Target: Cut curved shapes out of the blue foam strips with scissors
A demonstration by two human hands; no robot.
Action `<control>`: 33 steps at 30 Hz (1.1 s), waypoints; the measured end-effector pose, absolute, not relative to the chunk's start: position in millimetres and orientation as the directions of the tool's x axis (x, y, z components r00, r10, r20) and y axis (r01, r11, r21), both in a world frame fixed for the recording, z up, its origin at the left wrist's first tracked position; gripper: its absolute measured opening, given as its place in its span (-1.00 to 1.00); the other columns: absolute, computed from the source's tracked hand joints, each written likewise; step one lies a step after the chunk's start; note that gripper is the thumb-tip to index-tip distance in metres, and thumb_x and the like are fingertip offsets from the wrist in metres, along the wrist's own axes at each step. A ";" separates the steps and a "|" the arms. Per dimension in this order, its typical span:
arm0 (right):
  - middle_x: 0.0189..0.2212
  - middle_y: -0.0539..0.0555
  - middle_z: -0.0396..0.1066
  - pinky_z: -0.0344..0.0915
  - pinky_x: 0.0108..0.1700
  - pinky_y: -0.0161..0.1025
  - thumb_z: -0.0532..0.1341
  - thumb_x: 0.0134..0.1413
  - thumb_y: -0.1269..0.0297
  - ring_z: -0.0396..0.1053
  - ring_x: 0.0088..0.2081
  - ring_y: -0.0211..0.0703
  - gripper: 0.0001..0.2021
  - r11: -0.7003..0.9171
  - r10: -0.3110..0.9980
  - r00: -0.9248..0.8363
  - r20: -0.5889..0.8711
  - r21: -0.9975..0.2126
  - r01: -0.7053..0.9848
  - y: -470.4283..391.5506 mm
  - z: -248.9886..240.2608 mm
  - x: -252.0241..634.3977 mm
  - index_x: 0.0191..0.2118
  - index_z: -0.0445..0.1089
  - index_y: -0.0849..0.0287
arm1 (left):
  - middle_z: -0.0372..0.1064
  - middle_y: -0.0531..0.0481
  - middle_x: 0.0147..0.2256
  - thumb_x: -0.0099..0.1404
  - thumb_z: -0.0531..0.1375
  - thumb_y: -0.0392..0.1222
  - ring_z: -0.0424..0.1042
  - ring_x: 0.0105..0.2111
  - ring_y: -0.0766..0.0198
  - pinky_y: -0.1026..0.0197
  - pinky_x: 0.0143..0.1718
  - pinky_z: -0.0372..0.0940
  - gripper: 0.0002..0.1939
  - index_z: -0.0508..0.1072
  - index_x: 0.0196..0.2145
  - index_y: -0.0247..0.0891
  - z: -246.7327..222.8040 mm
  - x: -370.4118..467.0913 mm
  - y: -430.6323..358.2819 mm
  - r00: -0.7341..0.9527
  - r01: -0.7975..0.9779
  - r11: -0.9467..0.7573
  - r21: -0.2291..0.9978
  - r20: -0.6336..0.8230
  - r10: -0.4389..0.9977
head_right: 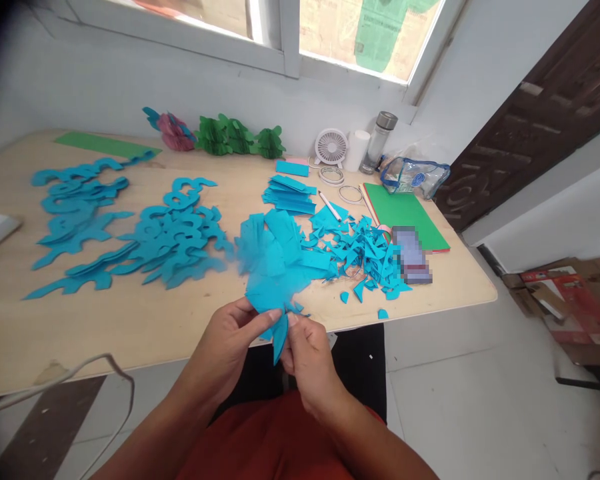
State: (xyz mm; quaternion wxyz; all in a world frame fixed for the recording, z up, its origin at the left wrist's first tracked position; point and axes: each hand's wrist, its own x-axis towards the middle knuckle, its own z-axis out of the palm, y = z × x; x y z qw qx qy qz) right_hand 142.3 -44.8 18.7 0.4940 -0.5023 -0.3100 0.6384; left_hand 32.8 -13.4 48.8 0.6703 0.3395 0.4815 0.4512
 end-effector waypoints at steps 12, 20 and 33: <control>-0.79 -0.21 -0.11 -0.31 -0.67 -0.36 0.17 0.03 -0.13 -0.26 -0.72 -0.42 -0.50 -0.342 0.935 -0.041 -0.351 -0.868 -0.362 -46.3 19.9 142.3 -0.65 0.06 0.13 | 0.53 -0.01 -0.47 0.04 0.31 -0.21 0.45 -0.40 0.21 0.24 -0.27 0.32 -0.88 0.55 -0.43 -0.29 49.0 34.4 -12.7 0.088 -0.310 0.316 0.897 -0.304 0.949; -0.80 -0.21 -0.09 -0.30 -0.67 -0.37 0.20 -0.05 -0.19 -0.25 -0.72 -0.43 -0.49 -0.356 0.923 0.000 -0.385 -0.854 -0.378 -45.3 22.1 140.4 -0.64 0.08 0.13 | 0.56 -0.05 -0.39 0.02 0.30 -0.20 0.48 -0.36 0.16 0.20 -0.25 0.32 -0.85 0.56 -0.39 -0.28 52.1 36.0 -13.8 0.096 -0.299 0.337 0.893 -0.324 0.941; -0.80 -0.23 -0.09 -0.31 -0.67 -0.38 0.22 -0.01 -0.13 -0.26 -0.73 -0.45 -0.51 -0.351 0.928 -0.032 -0.370 -0.846 -0.402 -47.6 23.9 141.1 -0.63 0.09 0.14 | 0.43 0.07 -0.53 0.04 0.31 -0.20 0.34 -0.50 0.34 0.32 -0.40 0.28 -0.89 0.49 -0.49 -0.28 44.4 34.3 -16.3 0.098 -0.337 0.307 0.890 -0.291 0.952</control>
